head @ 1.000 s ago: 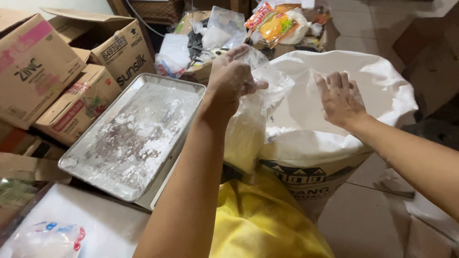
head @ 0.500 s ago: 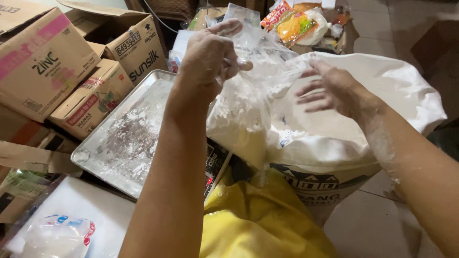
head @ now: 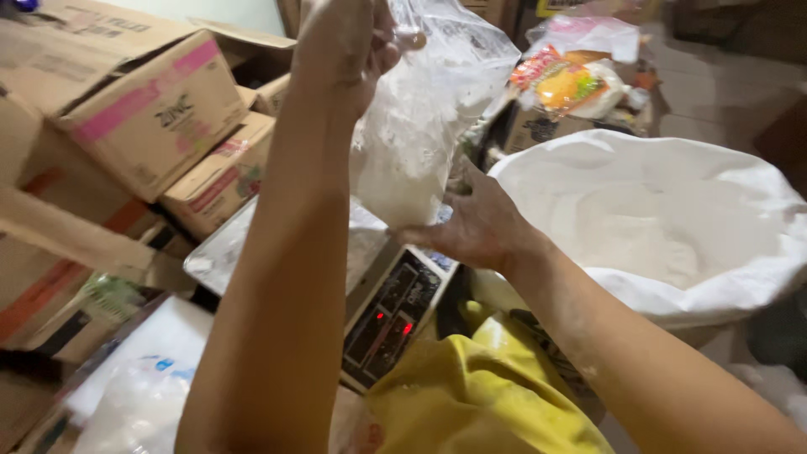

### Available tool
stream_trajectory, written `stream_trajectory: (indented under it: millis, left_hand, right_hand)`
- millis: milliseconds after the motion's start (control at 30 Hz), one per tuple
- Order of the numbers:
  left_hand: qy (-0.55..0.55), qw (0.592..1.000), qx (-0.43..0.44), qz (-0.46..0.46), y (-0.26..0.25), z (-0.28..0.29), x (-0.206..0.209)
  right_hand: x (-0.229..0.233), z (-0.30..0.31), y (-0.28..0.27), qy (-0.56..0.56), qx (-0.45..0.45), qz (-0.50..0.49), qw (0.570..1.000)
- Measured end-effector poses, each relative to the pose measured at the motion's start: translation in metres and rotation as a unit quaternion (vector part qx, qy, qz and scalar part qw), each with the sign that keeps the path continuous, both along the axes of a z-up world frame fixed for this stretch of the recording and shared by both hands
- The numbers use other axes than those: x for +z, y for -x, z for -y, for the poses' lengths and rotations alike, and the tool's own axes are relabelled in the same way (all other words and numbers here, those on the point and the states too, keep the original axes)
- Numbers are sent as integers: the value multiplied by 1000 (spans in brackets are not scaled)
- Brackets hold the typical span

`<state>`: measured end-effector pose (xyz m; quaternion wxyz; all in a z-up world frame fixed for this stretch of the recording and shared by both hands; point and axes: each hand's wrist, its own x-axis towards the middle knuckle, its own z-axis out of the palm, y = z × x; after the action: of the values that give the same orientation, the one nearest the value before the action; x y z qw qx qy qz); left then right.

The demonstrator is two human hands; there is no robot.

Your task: The person scoops white powder from a large sack into small plastic bags and places them on a digital scale to measure the weight. The person adjusts the amount of powder in the bags to reach a target weight, then ties the bags and sets them aside.

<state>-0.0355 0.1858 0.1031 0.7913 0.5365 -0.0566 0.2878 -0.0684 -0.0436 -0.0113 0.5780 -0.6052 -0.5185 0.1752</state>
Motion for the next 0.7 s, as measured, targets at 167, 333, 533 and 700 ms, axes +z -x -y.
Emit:
stream_trajectory:
  millis: [167,333,533,700]
  left_hand:
    - [21,997,31,70,73,-28,-29]
    - [16,996,83,39,132,-46,-56]
    - [16,991,131,1,156,-59,-53]
    - [-13,983,177,-40,171,-60,-60]
  right_hand:
    - [-10,-89,-3,-47,60,-667,741]
    - [-30,-132,7,3,49,-669,742]
    - [-29,-164,1,96,39,-607,788]
    - [-44,-167,-3,186,-35,-578,794]
